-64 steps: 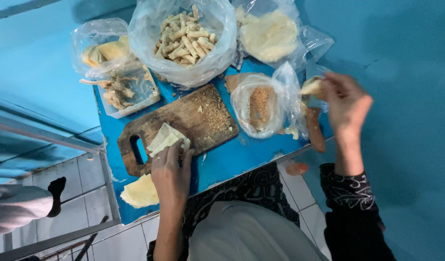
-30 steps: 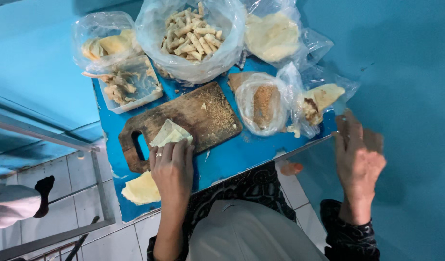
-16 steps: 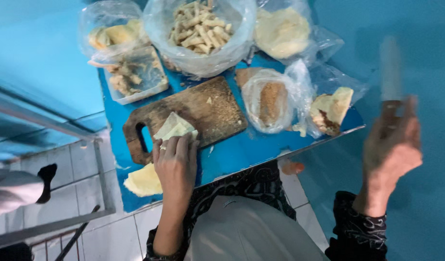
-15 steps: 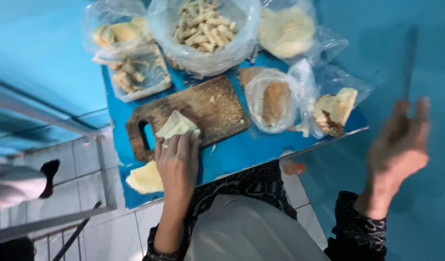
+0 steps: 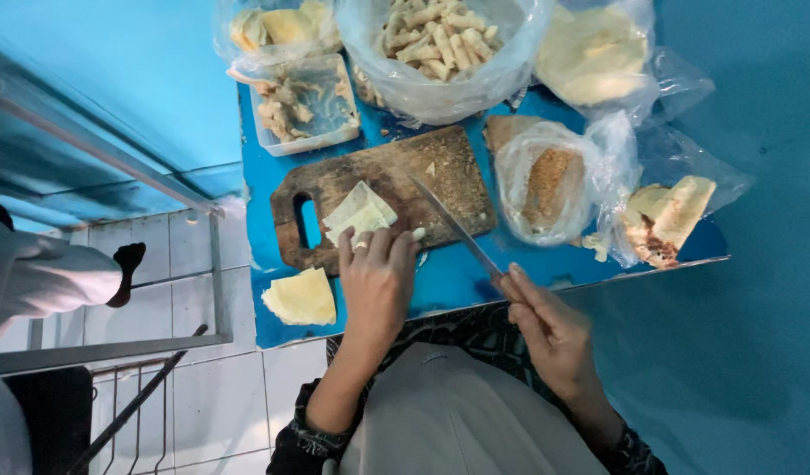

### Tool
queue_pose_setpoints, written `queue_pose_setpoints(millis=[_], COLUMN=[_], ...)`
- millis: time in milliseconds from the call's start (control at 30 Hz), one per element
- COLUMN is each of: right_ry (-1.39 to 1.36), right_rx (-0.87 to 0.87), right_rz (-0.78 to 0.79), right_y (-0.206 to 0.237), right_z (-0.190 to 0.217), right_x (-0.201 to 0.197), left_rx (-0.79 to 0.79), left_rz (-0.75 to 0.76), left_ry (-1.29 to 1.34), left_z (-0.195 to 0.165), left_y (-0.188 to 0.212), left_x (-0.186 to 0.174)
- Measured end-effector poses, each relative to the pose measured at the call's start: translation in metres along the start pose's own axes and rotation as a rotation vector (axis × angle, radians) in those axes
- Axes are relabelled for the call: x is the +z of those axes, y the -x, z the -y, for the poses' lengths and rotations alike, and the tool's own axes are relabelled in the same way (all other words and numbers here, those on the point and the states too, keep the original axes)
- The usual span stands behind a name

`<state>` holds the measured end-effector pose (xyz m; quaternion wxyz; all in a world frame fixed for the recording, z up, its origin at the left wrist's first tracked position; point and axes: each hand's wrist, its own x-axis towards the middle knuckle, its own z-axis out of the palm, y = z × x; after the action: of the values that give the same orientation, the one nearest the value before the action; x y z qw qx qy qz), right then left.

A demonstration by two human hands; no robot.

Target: The person folds thin square dough pieces on a wooden cutting board, pressing the folds closed by hand and setting finished folded pieces aside. At one point they cut a dough piece with a knife, and they reach into plastic bags of dough and filling around the board as they work.

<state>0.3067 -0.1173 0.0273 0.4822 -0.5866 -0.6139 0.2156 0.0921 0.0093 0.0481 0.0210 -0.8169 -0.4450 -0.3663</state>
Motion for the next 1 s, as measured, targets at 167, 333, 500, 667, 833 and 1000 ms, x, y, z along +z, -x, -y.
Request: queue_pose_setpoints(millis=[167, 333, 500, 667, 833, 1000], right_ry=[0.079, 0.126, 0.168, 0.22, 0.328, 0.496], right_rx=[-0.054, -0.06, -0.096, -0.073, -0.159, -0.209], right_rz=[0.031, 0.011, 0.044, 0.084, 0.116, 0.177], right_y=[-0.001, 0.001, 0.0, -0.001, -0.016, -0.023], right_z=[0.008, 0.007, 0.003, 0.013, 0.026, 0.036], right_x=[0.01, 0.01, 0.008, 0.006, 0.015, 0.013], left_rx=[-0.011, -0.028, -0.049, -0.041, 0.001, -0.037], left_rz=[-0.023, -0.027, -0.009, 0.019, 0.035, 0.014], left_ry=[-0.017, -0.025, -0.021, -0.009, -0.034, -0.079], left_z=[-0.006, -0.006, -0.007, -0.004, -0.001, -0.005], left_y=[0.0, -0.002, -0.005, -0.007, -0.005, 0.0], left_x=[0.014, 0.017, 0.017, 0.018, 0.018, 0.02])
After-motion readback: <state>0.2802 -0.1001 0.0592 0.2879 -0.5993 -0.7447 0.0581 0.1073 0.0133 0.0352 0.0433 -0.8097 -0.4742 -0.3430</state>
